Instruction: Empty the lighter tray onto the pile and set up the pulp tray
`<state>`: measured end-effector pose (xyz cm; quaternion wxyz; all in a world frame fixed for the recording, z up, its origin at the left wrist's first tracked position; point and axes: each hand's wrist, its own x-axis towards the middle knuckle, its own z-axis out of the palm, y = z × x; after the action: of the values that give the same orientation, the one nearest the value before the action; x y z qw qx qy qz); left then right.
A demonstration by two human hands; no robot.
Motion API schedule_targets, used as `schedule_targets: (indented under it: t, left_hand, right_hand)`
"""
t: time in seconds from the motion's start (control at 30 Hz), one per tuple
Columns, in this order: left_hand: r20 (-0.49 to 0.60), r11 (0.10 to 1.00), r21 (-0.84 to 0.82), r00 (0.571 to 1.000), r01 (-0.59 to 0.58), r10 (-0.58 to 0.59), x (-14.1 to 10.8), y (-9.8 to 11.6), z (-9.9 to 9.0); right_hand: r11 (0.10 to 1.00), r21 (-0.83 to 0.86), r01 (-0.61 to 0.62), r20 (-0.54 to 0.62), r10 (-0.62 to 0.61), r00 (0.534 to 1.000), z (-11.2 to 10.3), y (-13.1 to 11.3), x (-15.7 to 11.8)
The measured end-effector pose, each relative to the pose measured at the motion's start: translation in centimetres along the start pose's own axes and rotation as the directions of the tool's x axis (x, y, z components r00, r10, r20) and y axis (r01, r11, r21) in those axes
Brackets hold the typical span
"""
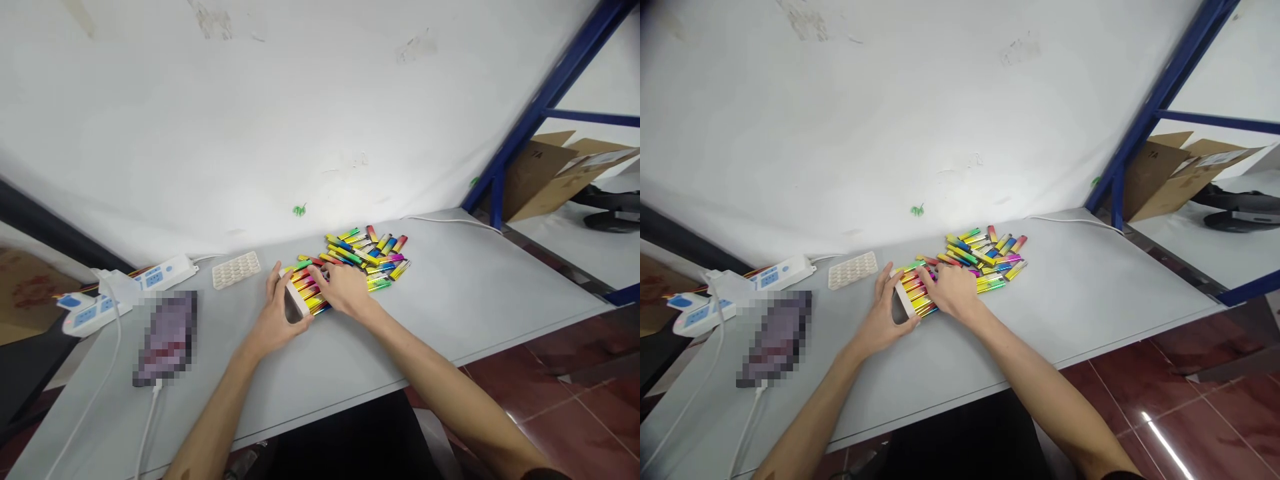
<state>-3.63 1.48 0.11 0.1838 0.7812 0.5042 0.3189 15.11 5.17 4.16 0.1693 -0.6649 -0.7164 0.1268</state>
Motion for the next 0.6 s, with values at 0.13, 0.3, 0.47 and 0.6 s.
schedule_targets:
  t: [0.13,0.3,0.47,0.6]
  left_hand:
    - [-0.004,1.000,-0.004,1.000,0.007,-0.007,0.0,-0.1,0.2]
    - [0.029,0.995,-0.064,0.997,0.071,-0.069,0.2,-0.8,0.4]
    - [0.107,0.975,-0.179,0.988,0.133,-0.115,0.3,-1.2,0.1]
    - [0.095,0.974,-0.176,0.987,0.143,-0.128,0.2,-1.2,0.0]
  right_hand:
    - [0.991,-0.006,0.131,-0.146,-0.130,0.981,-0.2,0.6,0.2]
    - [0.817,0.007,0.577,-0.111,-0.573,0.812,0.0,0.3,0.5]
    - [0.743,0.010,0.670,0.077,-0.668,0.740,1.0,0.1,1.0]
    - [0.753,0.037,0.657,0.055,-0.658,0.751,0.9,2.1,1.5]
